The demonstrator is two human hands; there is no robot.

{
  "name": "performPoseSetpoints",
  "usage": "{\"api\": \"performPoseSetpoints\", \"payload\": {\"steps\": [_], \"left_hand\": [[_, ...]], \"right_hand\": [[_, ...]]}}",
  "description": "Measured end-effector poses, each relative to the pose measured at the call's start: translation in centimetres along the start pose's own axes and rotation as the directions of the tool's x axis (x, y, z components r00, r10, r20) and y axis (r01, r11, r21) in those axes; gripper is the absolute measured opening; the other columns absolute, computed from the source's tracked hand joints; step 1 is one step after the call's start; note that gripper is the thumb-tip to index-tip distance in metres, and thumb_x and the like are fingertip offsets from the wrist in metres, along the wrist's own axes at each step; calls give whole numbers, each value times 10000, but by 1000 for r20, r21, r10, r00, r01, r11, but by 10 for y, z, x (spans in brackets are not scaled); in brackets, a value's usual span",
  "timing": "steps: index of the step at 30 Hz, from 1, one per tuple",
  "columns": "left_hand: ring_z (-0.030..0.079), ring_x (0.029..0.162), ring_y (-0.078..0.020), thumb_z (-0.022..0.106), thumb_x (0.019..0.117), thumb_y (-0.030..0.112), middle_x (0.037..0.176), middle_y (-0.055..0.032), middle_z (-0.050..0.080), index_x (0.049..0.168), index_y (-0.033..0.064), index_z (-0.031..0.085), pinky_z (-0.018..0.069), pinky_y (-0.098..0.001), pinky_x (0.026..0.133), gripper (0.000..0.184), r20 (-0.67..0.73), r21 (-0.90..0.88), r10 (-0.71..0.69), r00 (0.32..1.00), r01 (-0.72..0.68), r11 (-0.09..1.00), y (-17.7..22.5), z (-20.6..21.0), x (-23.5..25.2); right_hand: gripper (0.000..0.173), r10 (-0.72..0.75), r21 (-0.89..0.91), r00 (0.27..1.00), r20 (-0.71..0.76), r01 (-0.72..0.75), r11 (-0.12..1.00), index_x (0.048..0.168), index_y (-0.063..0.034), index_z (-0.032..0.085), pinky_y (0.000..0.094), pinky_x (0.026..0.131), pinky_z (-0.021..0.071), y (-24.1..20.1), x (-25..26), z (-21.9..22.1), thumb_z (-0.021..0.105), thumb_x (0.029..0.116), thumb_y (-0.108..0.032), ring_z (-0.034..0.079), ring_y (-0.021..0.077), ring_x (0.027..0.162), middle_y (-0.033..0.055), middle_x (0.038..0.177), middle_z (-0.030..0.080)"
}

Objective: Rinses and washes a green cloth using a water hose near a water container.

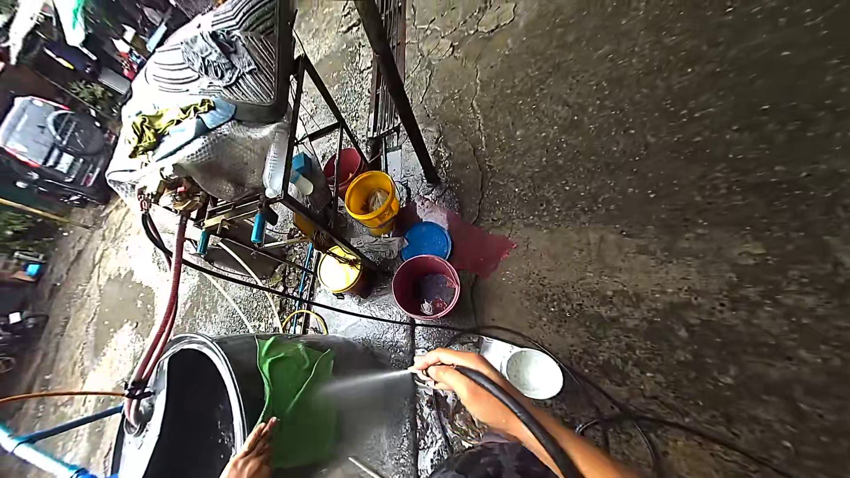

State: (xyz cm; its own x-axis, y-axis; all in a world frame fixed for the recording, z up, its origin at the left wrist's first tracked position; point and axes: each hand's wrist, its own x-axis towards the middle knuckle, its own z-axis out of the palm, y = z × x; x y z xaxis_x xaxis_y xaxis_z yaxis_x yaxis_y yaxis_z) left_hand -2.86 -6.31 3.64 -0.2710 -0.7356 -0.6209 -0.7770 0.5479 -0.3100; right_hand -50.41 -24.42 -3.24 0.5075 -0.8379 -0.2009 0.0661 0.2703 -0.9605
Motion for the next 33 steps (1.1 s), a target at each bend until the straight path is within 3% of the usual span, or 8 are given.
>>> {"api": "performPoseSetpoints", "payload": {"steps": [2, 5, 10, 16, 19, 25, 29, 33], "left_hand": [[631, 1249, -328, 583, 919, -70, 1106, -141, 746, 1014, 17, 756, 383, -495, 1194, 216, -56, -138, -25, 998, 17, 990, 5, -7, 16], [671, 1135, -382, 522, 980, 13, 1209, -209, 680, 1241, 2, 656, 557, -537, 960, 293, 159, -356, -283, 946, 322, 877, 16, -41, 72], [689, 1085, -394, 474, 1055, 289, 1149, -200, 715, 1261, 100, 674, 526, -669, 918, 344, 88, -707, -701, 708, 540, 457, -30, -88, 159], [599, 1274, -418, 441, 1101, 284, 1310, -260, 654, 1326, 7, 640, 422, -626, 1081, 409, 106, -877, -994, 39, 474, -75, -71, -114, 141], [583, 1284, -431, 450, 1097, 302, 1323, -272, 640, 1324, -2, 644, 416, -626, 1090, 426, 223, -879, -963, -149, 398, -265, -38, -90, 114], [650, 989, -304, 542, 1058, 211, 1122, -234, 657, 1270, -54, 591, 553, -522, 873, 342, 444, -895, -877, -184, -45, -443, 23, -44, 76], [642, 1118, -390, 488, 1081, 279, 1195, -272, 661, 1257, -35, 631, 503, -599, 962, 388, 455, -835, -867, -201, 240, -494, 18, -52, 51], [651, 1148, -461, 516, 1071, 299, 1164, -272, 701, 1194, 27, 714, 479, -674, 981, 358, 345, -710, -936, -66, 634, -307, 16, -68, 37]], "right_hand": [[270, -32, 43, 999, -11, 33, 999, 1087, -129, 748, 321, 776, 599, -22, 0, -16, 492, 1001, -151, 699, 131, 864, 21, 1029, 738], [296, -154, 28, 988, -32, 155, 988, 1097, -125, 751, 335, 837, 617, -60, -6, -33, 468, 1012, -139, 715, 154, 943, 18, 1087, 743], [317, -375, -136, 927, -15, 370, 919, 1142, -141, 750, 347, 1033, 572, -104, -25, -44, 454, 1036, -184, 670, 136, 1187, -22, 1206, 736], [359, -549, -123, 836, 0, 545, 829, 1188, -59, 725, 440, 1091, 553, -134, -55, -38, 432, 1042, -207, 648, 248, 1256, 66, 1287, 711], [350, -601, 5, 790, 120, 605, 796, 1200, 24, 700, 454, 1152, 488, -135, -58, -18, 446, 1050, -164, 604, 275, 1313, 150, 1311, 685], [316, -565, 103, 778, 274, 561, 822, 1175, 40, 706, 406, 1165, 464, -108, -50, 21, 474, 1047, -131, 595, 260, 1324, 181, 1302, 683], [328, -516, 4, 830, 213, 527, 850, 1194, -10, 715, 394, 1155, 475, -75, -20, 32, 471, 1041, -168, 600, 207, 1316, 120, 1307, 691], [325, -454, -88, 883, 118, 465, 881, 1195, -59, 723, 377, 1134, 501, -57, -4, 36, 466, 1046, -192, 604, 169, 1308, 69, 1306, 696]]}}
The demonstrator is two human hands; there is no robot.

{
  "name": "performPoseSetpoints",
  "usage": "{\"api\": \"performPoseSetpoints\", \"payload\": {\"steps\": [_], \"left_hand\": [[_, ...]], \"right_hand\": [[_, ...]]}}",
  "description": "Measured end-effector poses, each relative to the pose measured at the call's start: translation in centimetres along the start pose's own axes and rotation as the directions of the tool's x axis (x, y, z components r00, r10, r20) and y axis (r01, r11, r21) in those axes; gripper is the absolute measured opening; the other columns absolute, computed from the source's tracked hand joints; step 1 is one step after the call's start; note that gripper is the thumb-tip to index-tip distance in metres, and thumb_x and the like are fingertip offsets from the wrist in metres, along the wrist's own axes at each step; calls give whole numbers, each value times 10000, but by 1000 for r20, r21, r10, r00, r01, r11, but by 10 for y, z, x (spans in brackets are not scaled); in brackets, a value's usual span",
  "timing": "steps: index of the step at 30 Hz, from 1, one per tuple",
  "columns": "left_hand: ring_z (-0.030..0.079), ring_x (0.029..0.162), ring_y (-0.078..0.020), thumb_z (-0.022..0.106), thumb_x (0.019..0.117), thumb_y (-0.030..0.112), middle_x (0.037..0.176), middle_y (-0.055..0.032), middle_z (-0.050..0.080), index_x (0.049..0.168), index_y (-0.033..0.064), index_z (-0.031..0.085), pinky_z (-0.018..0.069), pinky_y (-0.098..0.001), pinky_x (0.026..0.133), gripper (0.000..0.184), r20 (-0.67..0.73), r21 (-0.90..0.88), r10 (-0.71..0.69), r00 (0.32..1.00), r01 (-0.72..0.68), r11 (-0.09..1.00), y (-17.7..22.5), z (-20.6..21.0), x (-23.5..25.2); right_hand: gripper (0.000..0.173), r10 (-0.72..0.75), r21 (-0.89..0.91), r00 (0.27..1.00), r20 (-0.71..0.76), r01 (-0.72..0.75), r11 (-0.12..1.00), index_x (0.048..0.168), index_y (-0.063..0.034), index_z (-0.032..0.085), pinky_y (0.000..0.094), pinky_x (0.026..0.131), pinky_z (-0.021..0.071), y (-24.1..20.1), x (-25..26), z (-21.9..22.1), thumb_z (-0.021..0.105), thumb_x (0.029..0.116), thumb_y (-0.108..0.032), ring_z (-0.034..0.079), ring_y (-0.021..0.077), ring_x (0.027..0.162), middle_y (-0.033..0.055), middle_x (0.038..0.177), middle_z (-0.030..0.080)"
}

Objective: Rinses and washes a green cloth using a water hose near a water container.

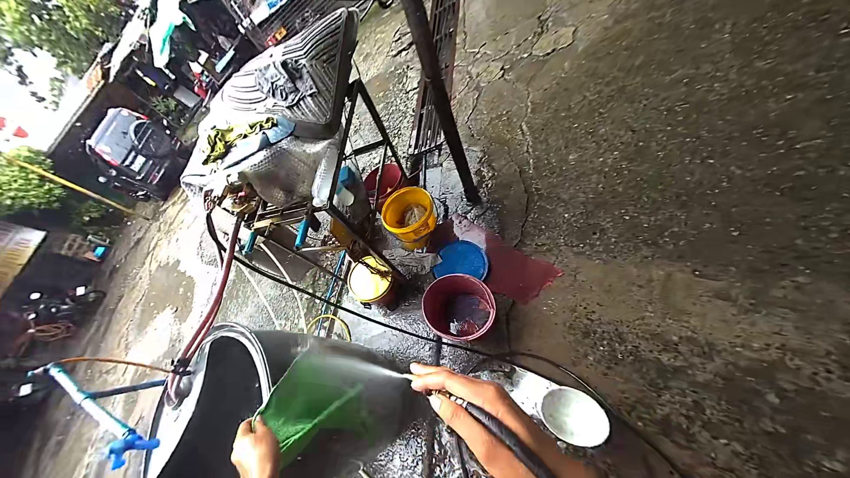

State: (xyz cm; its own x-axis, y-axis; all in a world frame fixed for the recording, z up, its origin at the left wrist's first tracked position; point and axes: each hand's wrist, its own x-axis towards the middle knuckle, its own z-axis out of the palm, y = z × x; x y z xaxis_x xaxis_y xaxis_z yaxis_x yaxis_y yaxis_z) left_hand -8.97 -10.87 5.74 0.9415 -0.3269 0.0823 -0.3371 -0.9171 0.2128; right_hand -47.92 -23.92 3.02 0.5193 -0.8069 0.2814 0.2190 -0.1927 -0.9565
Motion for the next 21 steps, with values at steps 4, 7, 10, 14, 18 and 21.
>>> {"api": "performPoseSetpoints", "payload": {"steps": [4, 7, 10, 14, 18, 21], "left_hand": [[700, 1053, -450, 473, 1078, 374, 1076, -227, 734, 1197, 107, 709, 535, -688, 853, 376, 50, 278, 76, 996, -87, 957, 3, 2, 4], [700, 1062, -435, 451, 1084, 376, 1079, -216, 732, 1195, 105, 696, 540, -673, 851, 382, 94, 312, 72, 993, -98, 945, 8, 1, 6], [694, 1026, -425, 519, 1068, 342, 1039, -227, 730, 1125, 57, 731, 515, -674, 889, 360, 159, 141, 119, 980, -142, 980, 3, -3, 16], [721, 864, -297, 605, 1022, 368, 898, -128, 750, 1012, 108, 770, 549, -619, 819, 308, 199, -112, 219, 955, -200, 973, -32, -1, 39], [709, 844, -239, 591, 1044, 311, 904, -118, 742, 1049, 67, 751, 565, -539, 814, 292, 194, -299, 205, 959, -141, 944, -36, 11, 33], [699, 763, -176, 603, 1042, 255, 861, -95, 736, 1028, 39, 746, 591, -429, 741, 259, 237, -471, 201, 951, -68, 879, -44, 13, 39]], "right_hand": [[316, -56, 55, 987, 153, 48, 997, 1172, -19, 724, 393, 1155, 480, -17, -16, 5, 477, 1038, -163, 609, 210, 1308, 119, 1292, 701], [297, -80, 97, 966, 244, 58, 994, 1167, 2, 715, 373, 1155, 471, -29, -25, 13, 490, 1036, -141, 596, 220, 1327, 151, 1306, 688], [304, -107, 115, 965, 239, 81, 990, 1185, 15, 714, 386, 1158, 471, -47, -27, 14, 493, 1046, -141, 575, 250, 1351, 194, 1384, 634], [285, -92, -38, 972, 218, 102, 994, 1194, -7, 706, 375, 1132, 481, -43, -32, 22, 505, 1044, -142, 581, 254, 1341, 206, 1432, 593], [277, -93, 35, 957, 275, 87, 996, 1194, 7, 702, 370, 1147, 467, -41, -33, 24, 515, 1038, -125, 580, 250, 1344, 206, 1397, 619], [288, -113, 23, 963, 245, 111, 994, 1198, -1, 708, 374, 1141, 478, -45, -28, 27, 509, 1039, -134, 576, 247, 1348, 199, 1416, 608]]}}
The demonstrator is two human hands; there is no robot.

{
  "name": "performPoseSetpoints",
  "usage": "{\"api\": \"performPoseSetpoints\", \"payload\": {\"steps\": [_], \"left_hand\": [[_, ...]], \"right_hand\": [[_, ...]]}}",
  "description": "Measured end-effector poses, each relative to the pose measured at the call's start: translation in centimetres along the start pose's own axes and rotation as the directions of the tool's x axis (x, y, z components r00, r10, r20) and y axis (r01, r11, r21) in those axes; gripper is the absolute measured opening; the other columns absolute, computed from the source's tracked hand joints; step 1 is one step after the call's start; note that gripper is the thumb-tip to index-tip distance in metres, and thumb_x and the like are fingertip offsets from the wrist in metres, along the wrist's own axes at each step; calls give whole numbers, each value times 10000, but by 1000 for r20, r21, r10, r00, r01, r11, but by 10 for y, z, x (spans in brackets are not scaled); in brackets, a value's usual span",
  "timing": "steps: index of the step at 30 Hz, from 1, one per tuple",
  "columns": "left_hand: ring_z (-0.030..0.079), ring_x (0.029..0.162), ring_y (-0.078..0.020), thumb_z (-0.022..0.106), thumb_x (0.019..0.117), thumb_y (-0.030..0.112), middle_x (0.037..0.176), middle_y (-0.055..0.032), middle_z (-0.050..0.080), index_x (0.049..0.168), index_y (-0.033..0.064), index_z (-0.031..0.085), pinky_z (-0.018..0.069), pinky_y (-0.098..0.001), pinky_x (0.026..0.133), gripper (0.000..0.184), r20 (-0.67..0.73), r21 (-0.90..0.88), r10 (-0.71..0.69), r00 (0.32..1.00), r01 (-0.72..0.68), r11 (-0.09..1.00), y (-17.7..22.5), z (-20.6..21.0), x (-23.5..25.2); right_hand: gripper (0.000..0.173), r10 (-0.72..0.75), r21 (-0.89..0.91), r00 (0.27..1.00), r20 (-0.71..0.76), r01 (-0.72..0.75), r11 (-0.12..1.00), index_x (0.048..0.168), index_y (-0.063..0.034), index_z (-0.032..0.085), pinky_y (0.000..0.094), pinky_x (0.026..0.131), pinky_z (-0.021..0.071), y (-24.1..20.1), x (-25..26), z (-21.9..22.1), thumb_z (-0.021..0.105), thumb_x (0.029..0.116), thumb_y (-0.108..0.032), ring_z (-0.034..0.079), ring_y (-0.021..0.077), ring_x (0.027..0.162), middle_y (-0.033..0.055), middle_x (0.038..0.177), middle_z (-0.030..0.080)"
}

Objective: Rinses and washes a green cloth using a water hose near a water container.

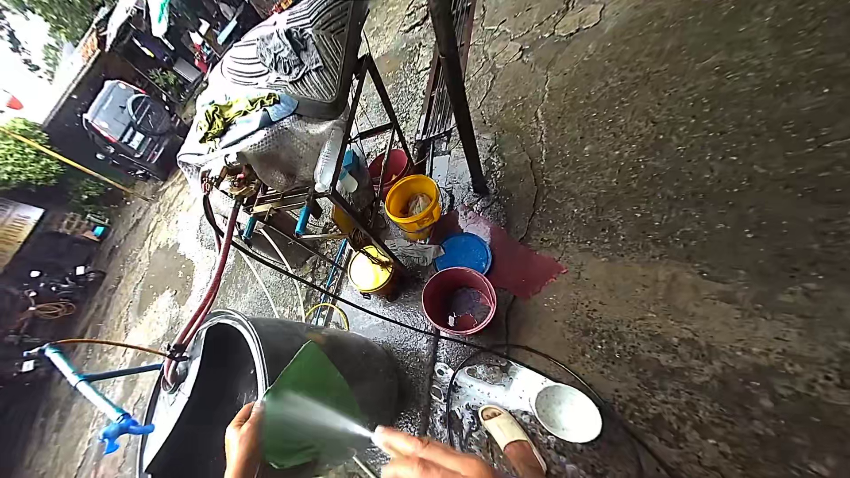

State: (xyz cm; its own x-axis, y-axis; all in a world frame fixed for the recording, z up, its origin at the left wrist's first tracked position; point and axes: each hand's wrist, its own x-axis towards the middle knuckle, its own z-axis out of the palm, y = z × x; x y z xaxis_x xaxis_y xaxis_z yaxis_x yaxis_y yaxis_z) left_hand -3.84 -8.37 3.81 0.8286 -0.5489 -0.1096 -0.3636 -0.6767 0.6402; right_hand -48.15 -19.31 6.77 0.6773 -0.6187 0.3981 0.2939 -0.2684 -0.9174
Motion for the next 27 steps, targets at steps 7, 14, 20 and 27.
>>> {"api": "performPoseSetpoints", "payload": {"steps": [7, 14, 20, 27], "left_hand": [[714, 915, -388, 351, 1102, 485, 919, -208, 718, 1119, 61, 694, 539, -649, 812, 545, 110, 612, 70, 991, -123, 781, 0, -6, -5], [722, 876, -396, 221, 1088, 518, 863, -184, 712, 1138, 86, 664, 554, -623, 743, 621, 183, 735, 206, 961, -273, 620, -6, -2, -12], [704, 809, -346, 286, 1079, 544, 805, -143, 692, 1076, 105, 682, 536, -610, 716, 591, 203, 600, 225, 953, -303, 741, -13, -9, -1], [684, 769, -282, 406, 1021, 661, 772, -83, 674, 999, 154, 700, 539, -591, 711, 585, 187, 498, 165, 968, -238, 834, -29, -16, 6]], "right_hand": [[305, 106, -130, 993, -42, -111, 985, 1157, -49, 716, 334, 1123, 492, 56, 3, -13, 468, 1024, -166, 601, 168, 1314, 107, 1300, 693], [306, 71, -13, 997, 30, -70, 997, 1157, -26, 723, 361, 1145, 486, 49, 12, -28, 479, 1020, -150, 602, 191, 1315, 116, 1304, 693], [279, 101, -9, 966, 238, -101, 995, 1113, -30, 728, 351, 1104, 504, 46, 23, 1, 494, 1005, -137, 643, 169, 1249, 102, 1224, 724], [291, 1, 13, 950, 312, -5, 1000, 1155, -12, 718, 367, 1131, 490, 20, 28, 41, 488, 1031, -142, 611, 199, 1298, 127, 1278, 698]]}}
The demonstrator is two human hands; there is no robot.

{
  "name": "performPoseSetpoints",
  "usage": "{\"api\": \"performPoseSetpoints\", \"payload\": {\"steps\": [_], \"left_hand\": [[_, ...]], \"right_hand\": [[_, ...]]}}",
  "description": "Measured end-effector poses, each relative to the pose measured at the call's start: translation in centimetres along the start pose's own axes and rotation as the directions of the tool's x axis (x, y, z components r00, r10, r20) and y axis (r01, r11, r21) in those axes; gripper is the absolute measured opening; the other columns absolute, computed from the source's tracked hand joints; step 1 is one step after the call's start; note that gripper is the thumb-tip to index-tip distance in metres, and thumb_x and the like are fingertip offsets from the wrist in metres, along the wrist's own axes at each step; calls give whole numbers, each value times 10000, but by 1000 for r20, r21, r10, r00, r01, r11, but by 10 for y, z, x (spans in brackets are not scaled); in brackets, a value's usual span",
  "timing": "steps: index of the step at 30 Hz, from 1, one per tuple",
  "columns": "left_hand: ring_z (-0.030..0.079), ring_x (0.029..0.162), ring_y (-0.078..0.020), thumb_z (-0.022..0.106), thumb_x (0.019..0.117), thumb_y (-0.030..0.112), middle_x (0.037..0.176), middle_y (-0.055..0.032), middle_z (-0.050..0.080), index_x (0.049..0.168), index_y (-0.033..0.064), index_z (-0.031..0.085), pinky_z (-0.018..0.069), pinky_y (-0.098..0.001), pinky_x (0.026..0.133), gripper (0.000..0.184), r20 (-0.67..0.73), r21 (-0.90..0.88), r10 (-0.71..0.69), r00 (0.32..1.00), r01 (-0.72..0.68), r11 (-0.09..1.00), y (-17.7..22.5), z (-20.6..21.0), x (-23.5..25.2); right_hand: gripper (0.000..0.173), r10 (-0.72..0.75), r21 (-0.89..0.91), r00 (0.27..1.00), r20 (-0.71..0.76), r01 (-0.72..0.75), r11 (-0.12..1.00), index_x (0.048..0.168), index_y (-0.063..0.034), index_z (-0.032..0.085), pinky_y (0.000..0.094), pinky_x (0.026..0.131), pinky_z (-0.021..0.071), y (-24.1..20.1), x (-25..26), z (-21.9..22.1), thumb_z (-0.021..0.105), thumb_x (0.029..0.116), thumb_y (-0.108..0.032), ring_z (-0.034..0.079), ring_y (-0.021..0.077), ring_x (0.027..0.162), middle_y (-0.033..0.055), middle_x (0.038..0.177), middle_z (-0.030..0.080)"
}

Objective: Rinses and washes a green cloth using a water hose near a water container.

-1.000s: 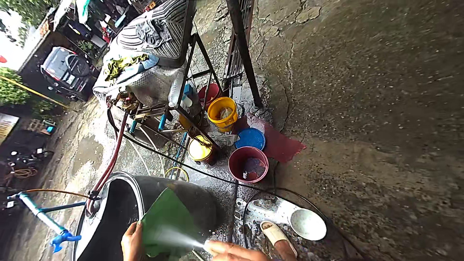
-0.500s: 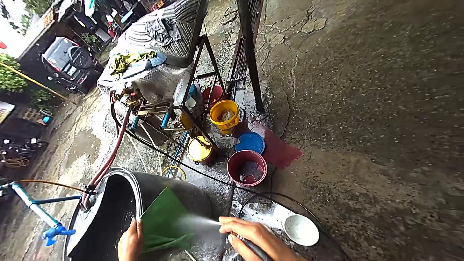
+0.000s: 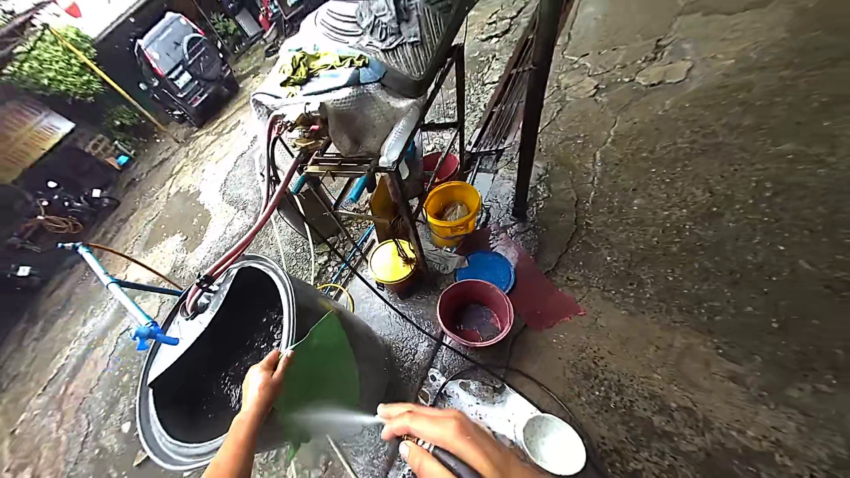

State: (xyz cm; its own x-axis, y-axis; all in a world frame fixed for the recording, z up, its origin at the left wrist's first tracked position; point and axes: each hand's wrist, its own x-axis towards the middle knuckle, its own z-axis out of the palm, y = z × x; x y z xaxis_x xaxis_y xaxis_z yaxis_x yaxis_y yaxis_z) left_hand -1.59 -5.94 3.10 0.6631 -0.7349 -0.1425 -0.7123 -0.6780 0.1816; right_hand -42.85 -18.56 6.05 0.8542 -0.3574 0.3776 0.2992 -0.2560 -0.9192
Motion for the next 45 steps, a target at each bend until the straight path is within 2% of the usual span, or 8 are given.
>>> {"api": "performPoseSetpoints", "payload": {"steps": [8, 16, 23, 27, 32, 36, 41, 45], "left_hand": [[667, 714, -337, 480, 1002, 652, 699, -107, 641, 869, 135, 669, 524, -601, 645, 566, -144, -35, 24, 989, -30, 999, 3, 7, -14], [674, 744, -360, 517, 988, 657, 726, -131, 651, 854, 118, 666, 525, -626, 659, 575, -158, -103, 47, 986, -64, 993, -7, 6, -14], [677, 811, -397, 501, 985, 674, 787, -168, 664, 862, 94, 659, 517, -648, 692, 613, -128, -111, 37, 991, -52, 993, -6, 6, -14], [677, 809, -397, 493, 985, 677, 790, -170, 663, 870, 103, 661, 513, -649, 679, 609, -135, -132, 38, 990, -56, 990, -5, 4, -14], [689, 844, -387, 491, 980, 681, 811, -164, 676, 851, 107, 659, 524, -638, 696, 612, -141, -122, 12, 990, -30, 992, -3, 2, -15], [689, 821, -377, 467, 976, 704, 792, -146, 671, 839, 124, 648, 526, -626, 672, 622, -134, -111, 12, 991, -27, 993, -3, 3, -11], [697, 854, -375, 473, 980, 689, 816, -153, 684, 849, 116, 659, 534, -622, 709, 617, -130, -124, 7, 991, -23, 992, -4, 4, -13], [696, 842, -360, 476, 980, 685, 801, -135, 681, 841, 126, 661, 538, -612, 707, 605, -152, -131, 22, 988, -42, 990, -5, 4, -10]], "right_hand": [[294, 44, -98, 998, -40, -48, 994, 1174, -6, 723, 356, 1133, 492, -23, -13, 70, 499, 1027, -126, 592, 206, 1331, 158, 1358, 660], [311, 217, -167, 975, -47, -222, 961, 1240, -33, 707, 355, 1136, 486, 43, -78, 178, 519, 1062, -205, 574, 181, 1352, 144, 1422, 621], [350, 103, -345, 867, -488, -300, 890, 1192, -13, 714, 412, 1077, 551, 28, -106, 128, 433, 1035, -152, 631, 243, 1278, 118, 1311, 691], [328, 302, -267, 873, -384, -418, 868, 1204, -53, 729, 360, 1107, 520, 40, -113, 134, 466, 1034, -151, 619, 166, 1291, 72, 1308, 701], [322, 176, -237, 855, -488, -324, 916, 1181, 4, 712, 407, 1053, 568, 37, -96, 146, 451, 1024, -101, 646, 251, 1256, 131, 1302, 695], [313, 359, -198, 869, -340, -440, 876, 1188, -51, 731, 369, 1057, 557, 42, -97, 151, 473, 1030, -132, 645, 170, 1250, 68, 1295, 706], [343, 52, -218, 894, -446, -165, 962, 1187, 14, 694, 479, 998, 594, -21, -56, 135, 426, 1057, -156, 643, 349, 1241, 182, 1328, 670], [337, 134, -232, 912, -388, -237, 943, 1168, 12, 706, 452, 995, 601, -18, -44, 131, 435, 1039, -140, 655, 302, 1234, 149, 1291, 696]]}}
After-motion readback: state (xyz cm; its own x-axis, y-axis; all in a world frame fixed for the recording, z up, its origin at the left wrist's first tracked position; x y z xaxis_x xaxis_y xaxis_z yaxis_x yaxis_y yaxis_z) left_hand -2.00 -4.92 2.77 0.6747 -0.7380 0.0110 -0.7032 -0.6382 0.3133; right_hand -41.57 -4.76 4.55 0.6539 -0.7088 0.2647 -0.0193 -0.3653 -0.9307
